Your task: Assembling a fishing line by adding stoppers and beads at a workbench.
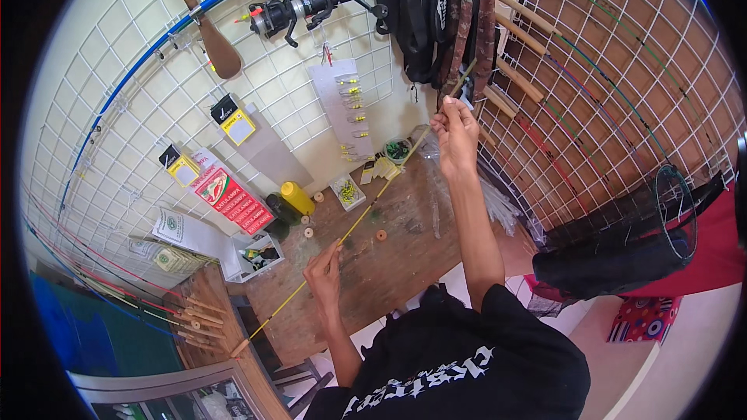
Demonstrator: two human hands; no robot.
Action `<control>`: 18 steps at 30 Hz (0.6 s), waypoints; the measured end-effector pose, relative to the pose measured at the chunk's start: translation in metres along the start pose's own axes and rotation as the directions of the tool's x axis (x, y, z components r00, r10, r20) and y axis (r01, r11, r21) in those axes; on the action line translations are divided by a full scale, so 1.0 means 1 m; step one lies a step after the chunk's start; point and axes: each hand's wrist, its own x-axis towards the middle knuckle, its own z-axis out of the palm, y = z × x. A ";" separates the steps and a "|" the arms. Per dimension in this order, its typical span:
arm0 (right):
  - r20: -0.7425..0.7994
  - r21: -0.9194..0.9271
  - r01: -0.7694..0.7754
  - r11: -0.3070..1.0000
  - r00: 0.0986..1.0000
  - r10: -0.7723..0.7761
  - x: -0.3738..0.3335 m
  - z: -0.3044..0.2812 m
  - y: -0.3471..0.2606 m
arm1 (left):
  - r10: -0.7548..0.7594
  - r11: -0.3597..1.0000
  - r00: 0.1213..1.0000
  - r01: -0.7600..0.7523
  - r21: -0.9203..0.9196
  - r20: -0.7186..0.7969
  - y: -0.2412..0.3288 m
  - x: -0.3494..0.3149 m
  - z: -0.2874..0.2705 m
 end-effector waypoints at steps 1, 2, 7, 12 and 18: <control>-0.032 0.022 -0.004 1.000 0.999 0.004 0.004 0.000 0.000 | -0.002 1.000 1.000 0.002 -0.001 -0.004 0.002 -0.002 0.001; -0.064 0.045 -0.007 0.999 0.998 0.010 0.007 0.000 -0.001 | 0.010 1.000 1.000 -0.009 0.014 -0.021 0.004 -0.003 0.002; -0.105 -0.022 -0.034 0.999 0.994 0.032 0.023 -0.027 0.002 | -0.038 0.999 0.996 0.040 0.032 -0.078 0.006 -0.005 0.012; -0.130 0.005 0.048 0.999 0.990 -0.047 0.048 -0.058 0.008 | -0.041 0.992 0.991 0.056 0.116 -0.125 0.005 -0.007 0.017; -0.090 0.145 -0.076 0.987 0.992 0.090 0.079 -0.073 0.006 | -0.018 0.981 0.984 0.051 0.186 -0.177 0.005 -0.008 0.026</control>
